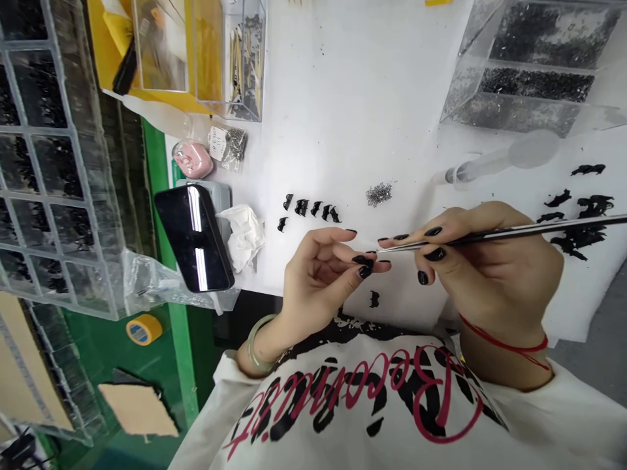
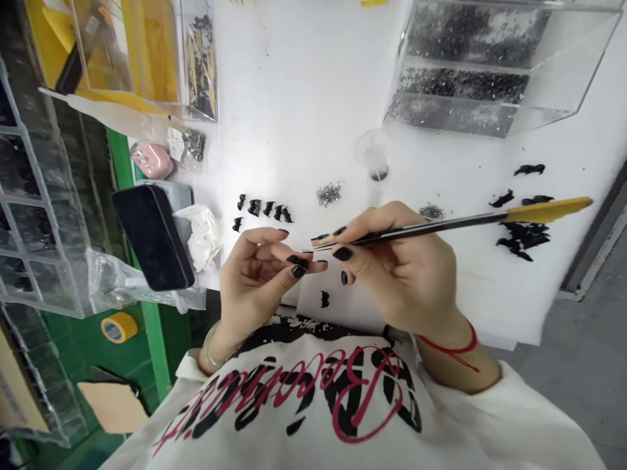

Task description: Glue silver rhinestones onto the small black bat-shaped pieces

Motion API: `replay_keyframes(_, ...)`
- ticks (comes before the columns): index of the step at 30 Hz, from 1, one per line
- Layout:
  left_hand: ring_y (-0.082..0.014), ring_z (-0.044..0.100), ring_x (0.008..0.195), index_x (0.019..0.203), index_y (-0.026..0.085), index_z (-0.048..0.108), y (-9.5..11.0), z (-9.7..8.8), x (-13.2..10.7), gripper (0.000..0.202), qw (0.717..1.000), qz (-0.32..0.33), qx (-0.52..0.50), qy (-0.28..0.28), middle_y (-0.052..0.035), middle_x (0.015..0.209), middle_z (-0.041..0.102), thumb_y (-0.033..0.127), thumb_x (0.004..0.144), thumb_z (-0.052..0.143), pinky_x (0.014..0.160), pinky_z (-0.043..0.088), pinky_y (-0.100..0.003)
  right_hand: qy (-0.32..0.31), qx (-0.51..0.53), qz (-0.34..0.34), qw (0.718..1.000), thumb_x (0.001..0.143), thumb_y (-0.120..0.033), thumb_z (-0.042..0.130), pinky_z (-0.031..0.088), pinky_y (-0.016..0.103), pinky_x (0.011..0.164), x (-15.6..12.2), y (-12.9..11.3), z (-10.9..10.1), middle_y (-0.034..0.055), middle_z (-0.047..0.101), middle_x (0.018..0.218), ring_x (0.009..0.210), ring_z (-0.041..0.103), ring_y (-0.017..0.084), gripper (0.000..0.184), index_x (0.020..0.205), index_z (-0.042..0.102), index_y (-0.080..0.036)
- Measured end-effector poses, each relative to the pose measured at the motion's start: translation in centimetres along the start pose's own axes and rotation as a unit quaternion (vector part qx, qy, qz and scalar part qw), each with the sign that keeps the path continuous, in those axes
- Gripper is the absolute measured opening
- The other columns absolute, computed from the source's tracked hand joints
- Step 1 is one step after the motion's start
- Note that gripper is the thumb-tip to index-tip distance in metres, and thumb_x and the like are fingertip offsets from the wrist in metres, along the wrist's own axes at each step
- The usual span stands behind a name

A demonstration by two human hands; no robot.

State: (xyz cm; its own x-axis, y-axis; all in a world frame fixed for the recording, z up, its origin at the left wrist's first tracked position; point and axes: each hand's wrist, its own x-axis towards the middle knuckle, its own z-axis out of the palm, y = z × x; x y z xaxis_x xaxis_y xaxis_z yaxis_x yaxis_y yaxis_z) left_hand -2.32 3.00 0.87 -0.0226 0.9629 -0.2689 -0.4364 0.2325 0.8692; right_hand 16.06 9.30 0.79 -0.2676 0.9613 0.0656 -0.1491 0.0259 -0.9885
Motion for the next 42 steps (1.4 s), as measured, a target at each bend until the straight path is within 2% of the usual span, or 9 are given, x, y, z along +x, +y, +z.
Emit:
replay_keyframes(5, -0.0188, 0.080, 0.096, 0.113, 0.024, 0.067, -0.31, -0.28, -0.38, 0.030, 0.999, 0.009, 0.011, 0.030, 0.0033, 0.090, 0.078, 0.005, 0.091, 0.074, 0.091, 0.069, -0.030, -0.027, -0.014, -0.031, 0.999, 0.088, -0.001, 0.069, 0.051, 0.031, 0.053, -0.62, -0.21, 0.89, 0.0022, 0.065, 0.083, 0.066, 0.061, 0.012, 0.025, 0.106, 0.067, -0.018)
replay_keyframes(10, -0.0169, 0.080, 0.093, 0.112, 0.024, 0.068, -0.30, -0.31, -0.52, 0.031, 0.999, 0.004, 0.026, 0.046, 0.0026, 0.089, 0.078, 0.003, 0.090, 0.074, 0.087, 0.068, -0.025, -0.070, -0.003, -0.060, 0.996, 0.087, 0.006, 0.065, 0.057, 0.032, 0.066, -0.62, 0.13, 1.09, 0.0059, 0.067, 0.093, 0.081, 0.065, 0.014, 0.030, 0.110, 0.063, -0.013)
replay_keyframes(17, -0.0122, 0.080, 0.088, 0.108, 0.023, 0.071, -0.07, -0.21, -0.33, 0.031, 0.998, 0.016, 0.040, 0.056, 0.0024, 0.090, 0.080, 0.000, 0.088, 0.076, 0.082, 0.065, -0.017, -0.084, -0.030, -0.087, 0.992, 0.086, 0.006, 0.065, 0.064, 0.035, 0.084, -0.57, 0.25, 0.84, 0.0072, 0.066, 0.097, 0.099, 0.072, 0.019, 0.030, 0.110, 0.064, -0.010)
replay_keyframes(22, -0.0101, 0.079, 0.088, 0.107, 0.024, 0.072, -0.02, -0.18, -0.36, 0.034, 0.996, 0.023, 0.056, 0.064, 0.0031, 0.091, 0.081, -0.002, 0.086, 0.076, 0.082, 0.064, -0.014, -0.079, -0.023, -0.080, 0.993, 0.084, 0.007, 0.065, 0.064, 0.034, 0.081, -0.91, 0.40, 0.87, 0.0061, 0.067, 0.098, 0.098, 0.071, 0.018, 0.036, 0.114, 0.064, -0.013)
replay_keyframes(27, -0.0109, 0.079, 0.087, 0.106, 0.025, 0.071, -0.01, -0.09, -0.51, 0.034, 0.994, 0.024, 0.075, 0.074, 0.0030, 0.090, 0.080, -0.001, 0.086, 0.077, 0.082, 0.065, -0.016, -0.079, -0.043, -0.075, 0.993, 0.085, 0.003, 0.065, 0.066, 0.039, 0.089, -0.93, 0.62, 0.94, 0.0054, 0.066, 0.099, 0.097, 0.072, 0.020, 0.037, 0.116, 0.065, -0.019)
replay_keyframes(32, -0.0138, 0.080, 0.084, 0.104, 0.023, 0.071, 0.13, 0.06, -0.56, 0.029, 0.991, 0.030, 0.098, 0.088, 0.0007, 0.088, 0.081, 0.003, 0.085, 0.079, 0.079, 0.067, -0.019, -0.078, -0.056, -0.071, 0.993, 0.087, 0.001, 0.065, 0.065, 0.038, 0.090, -0.96, 0.57, 0.92, 0.0050, 0.067, 0.098, 0.099, 0.072, 0.020, 0.036, 0.115, 0.064, -0.022)
replay_keyframes(38, -0.0120, 0.080, 0.084, 0.103, 0.023, 0.072, 0.24, 0.08, -0.58, 0.031, 0.989, 0.040, 0.107, 0.090, 0.0015, 0.086, 0.079, -0.001, 0.084, 0.077, 0.077, 0.065, -0.015, -0.087, -0.039, -0.071, 0.993, 0.087, 0.001, 0.065, 0.064, 0.038, 0.091, -0.95, 0.73, 0.92, 0.0066, 0.067, 0.100, 0.101, 0.071, 0.021, 0.033, 0.114, 0.064, -0.019)
replay_keyframes(40, -0.0117, 0.080, 0.086, 0.104, 0.024, 0.071, 0.22, 0.11, -0.60, 0.032, 0.990, 0.041, 0.106, 0.085, 0.0016, 0.088, 0.080, -0.002, 0.085, 0.076, 0.078, 0.065, -0.015, -0.088, -0.031, -0.062, 0.994, 0.087, 0.001, 0.065, 0.064, 0.037, 0.086, -0.86, 0.69, 0.98, 0.0061, 0.067, 0.099, 0.096, 0.071, 0.019, 0.034, 0.114, 0.064, -0.019)
replay_keyframes(42, -0.0112, 0.079, 0.086, 0.105, 0.024, 0.071, 0.20, 0.13, -0.66, 0.033, 0.991, 0.040, 0.103, 0.078, 0.0021, 0.088, 0.080, -0.002, 0.086, 0.075, 0.079, 0.065, -0.016, -0.082, -0.018, -0.044, 0.995, 0.088, -0.001, 0.066, 0.061, 0.034, 0.074, -0.75, 0.50, 1.03, 0.0052, 0.066, 0.096, 0.085, 0.068, 0.017, 0.031, 0.112, 0.064, -0.020)
